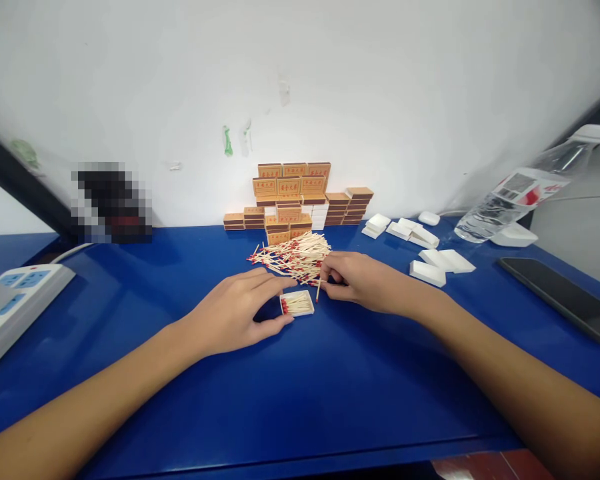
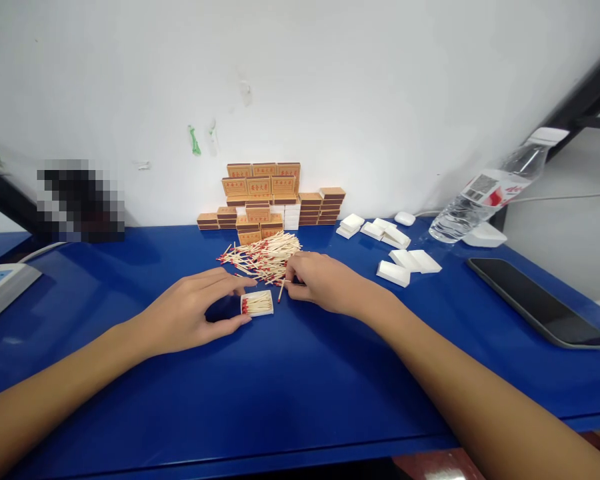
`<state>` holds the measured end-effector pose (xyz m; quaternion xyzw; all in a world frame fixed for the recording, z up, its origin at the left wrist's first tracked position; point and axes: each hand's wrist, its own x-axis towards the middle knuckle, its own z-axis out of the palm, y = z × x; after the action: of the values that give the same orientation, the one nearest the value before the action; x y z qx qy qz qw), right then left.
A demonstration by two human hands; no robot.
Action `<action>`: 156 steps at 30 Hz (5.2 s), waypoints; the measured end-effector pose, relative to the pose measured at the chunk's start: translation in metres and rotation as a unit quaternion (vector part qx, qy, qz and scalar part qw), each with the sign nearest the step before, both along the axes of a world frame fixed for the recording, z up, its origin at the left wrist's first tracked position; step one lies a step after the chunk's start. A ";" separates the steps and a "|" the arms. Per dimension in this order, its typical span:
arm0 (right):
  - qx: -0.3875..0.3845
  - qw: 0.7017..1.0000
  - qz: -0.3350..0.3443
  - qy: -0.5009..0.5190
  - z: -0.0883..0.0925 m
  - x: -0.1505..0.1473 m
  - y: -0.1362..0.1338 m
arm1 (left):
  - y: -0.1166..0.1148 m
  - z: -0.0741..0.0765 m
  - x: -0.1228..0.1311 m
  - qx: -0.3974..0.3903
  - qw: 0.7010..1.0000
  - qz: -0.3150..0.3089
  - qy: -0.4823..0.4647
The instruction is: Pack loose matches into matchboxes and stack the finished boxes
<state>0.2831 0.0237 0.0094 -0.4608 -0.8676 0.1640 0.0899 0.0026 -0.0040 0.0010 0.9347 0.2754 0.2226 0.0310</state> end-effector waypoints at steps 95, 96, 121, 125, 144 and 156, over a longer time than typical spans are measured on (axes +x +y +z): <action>0.055 0.992 0.111 0.036 0.009 -0.014 -0.026 | 0.002 0.001 0.000 -0.024 0.999 -0.048 0.006; 0.054 0.992 0.113 0.036 0.008 -0.015 -0.026 | 0.002 0.001 0.000 -0.025 0.999 -0.048 0.007; 0.081 0.992 0.091 0.023 0.003 -0.013 -0.021 | -0.001 -0.001 0.006 -0.121 0.990 -0.056 -0.037; 0.072 0.993 0.088 0.016 0.004 -0.013 -0.023 | -0.001 -0.002 0.006 -0.129 0.989 -0.057 -0.044; 0.049 0.996 0.069 -0.002 0.011 -0.014 -0.027 | -0.002 -0.001 0.006 -0.128 0.990 -0.056 -0.034; 0.058 0.994 0.092 0.032 0.010 -0.015 -0.029 | -0.001 -0.001 0.007 -0.127 0.990 -0.047 -0.026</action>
<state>0.2676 -0.0053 0.0192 -0.3680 -0.9109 0.1357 0.1284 0.0099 -0.0052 -0.0005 0.9289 0.2564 0.2085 0.1670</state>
